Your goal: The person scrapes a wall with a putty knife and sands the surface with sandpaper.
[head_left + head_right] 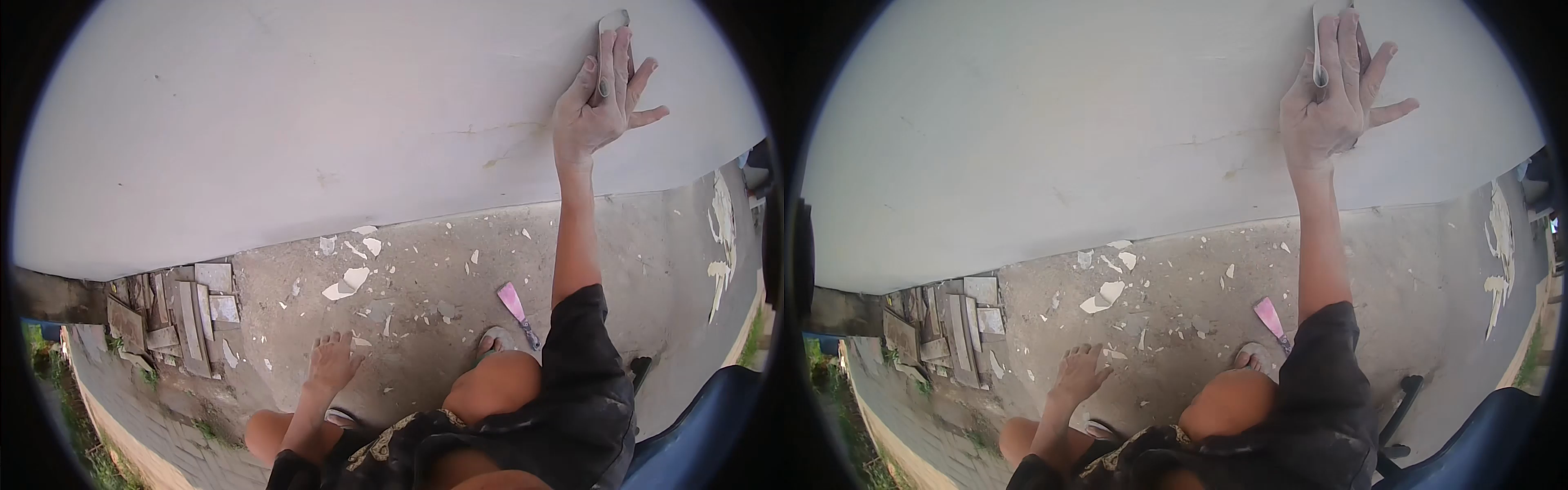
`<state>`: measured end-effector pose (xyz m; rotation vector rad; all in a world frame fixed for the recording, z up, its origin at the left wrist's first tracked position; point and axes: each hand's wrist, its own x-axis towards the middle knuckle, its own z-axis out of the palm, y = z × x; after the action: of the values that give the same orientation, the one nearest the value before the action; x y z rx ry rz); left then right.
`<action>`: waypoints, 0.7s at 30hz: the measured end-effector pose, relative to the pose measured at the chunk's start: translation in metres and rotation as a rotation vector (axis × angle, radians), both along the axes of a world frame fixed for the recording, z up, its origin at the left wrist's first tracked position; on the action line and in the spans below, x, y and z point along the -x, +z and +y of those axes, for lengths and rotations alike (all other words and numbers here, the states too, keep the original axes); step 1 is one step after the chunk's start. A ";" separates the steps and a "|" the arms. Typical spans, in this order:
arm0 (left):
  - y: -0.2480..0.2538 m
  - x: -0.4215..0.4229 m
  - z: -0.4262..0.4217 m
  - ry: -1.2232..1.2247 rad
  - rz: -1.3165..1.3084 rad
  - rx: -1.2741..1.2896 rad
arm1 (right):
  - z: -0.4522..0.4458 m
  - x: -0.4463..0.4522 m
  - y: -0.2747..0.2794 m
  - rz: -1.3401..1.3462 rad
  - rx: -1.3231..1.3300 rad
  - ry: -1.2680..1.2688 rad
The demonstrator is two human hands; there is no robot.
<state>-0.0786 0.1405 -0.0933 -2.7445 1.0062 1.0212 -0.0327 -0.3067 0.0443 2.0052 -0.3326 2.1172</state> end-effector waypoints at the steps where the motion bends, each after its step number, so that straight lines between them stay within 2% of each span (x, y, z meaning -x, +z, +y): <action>1: -0.004 0.005 0.003 -0.027 0.019 0.072 | 0.004 0.003 -0.011 0.071 0.049 0.033; 3: -0.015 -0.003 0.002 -0.074 -0.001 0.236 | 0.011 0.010 -0.031 0.219 0.138 0.110; 5: -0.012 0.001 -0.002 -0.089 0.026 0.157 | -0.002 0.021 -0.053 0.522 0.461 0.153; 6: -0.012 0.001 -0.006 -0.098 0.040 0.116 | -0.015 0.024 -0.026 0.476 0.708 -0.052; 8: -0.009 -0.002 -0.012 -0.093 0.059 0.118 | -0.011 0.024 0.038 0.284 0.441 0.159; 10: -0.010 0.011 -0.011 -0.101 0.104 0.118 | 0.001 0.029 0.041 0.255 0.236 0.198; 11: -0.013 0.010 -0.013 -0.106 0.100 0.128 | 0.008 0.025 0.022 0.287 0.185 0.138; 13: -0.017 0.004 -0.015 -0.110 0.063 0.144 | 0.007 0.018 -0.006 0.416 0.356 0.062; 15: -0.020 0.002 -0.011 -0.119 0.021 0.144 | -0.008 0.017 -0.028 0.630 0.785 0.007; 16: -0.020 -0.003 -0.012 -0.110 -0.004 0.153 | -0.010 0.017 -0.011 0.550 0.868 -0.142; 17: -0.020 -0.002 -0.009 -0.105 -0.008 0.150 | -0.015 0.021 0.011 0.464 0.637 -0.092; 19: -0.018 0.008 -0.003 -0.094 0.026 0.122 | -0.008 0.027 0.018 0.352 0.303 0.031; 21: -0.017 0.009 -0.006 -0.078 0.051 0.088 | 0.020 0.013 0.006 0.253 0.115 0.176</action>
<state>-0.0880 0.1349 -0.1105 -2.7353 1.1841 1.0656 -0.0460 -0.2863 0.0505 2.2714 0.0079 1.8938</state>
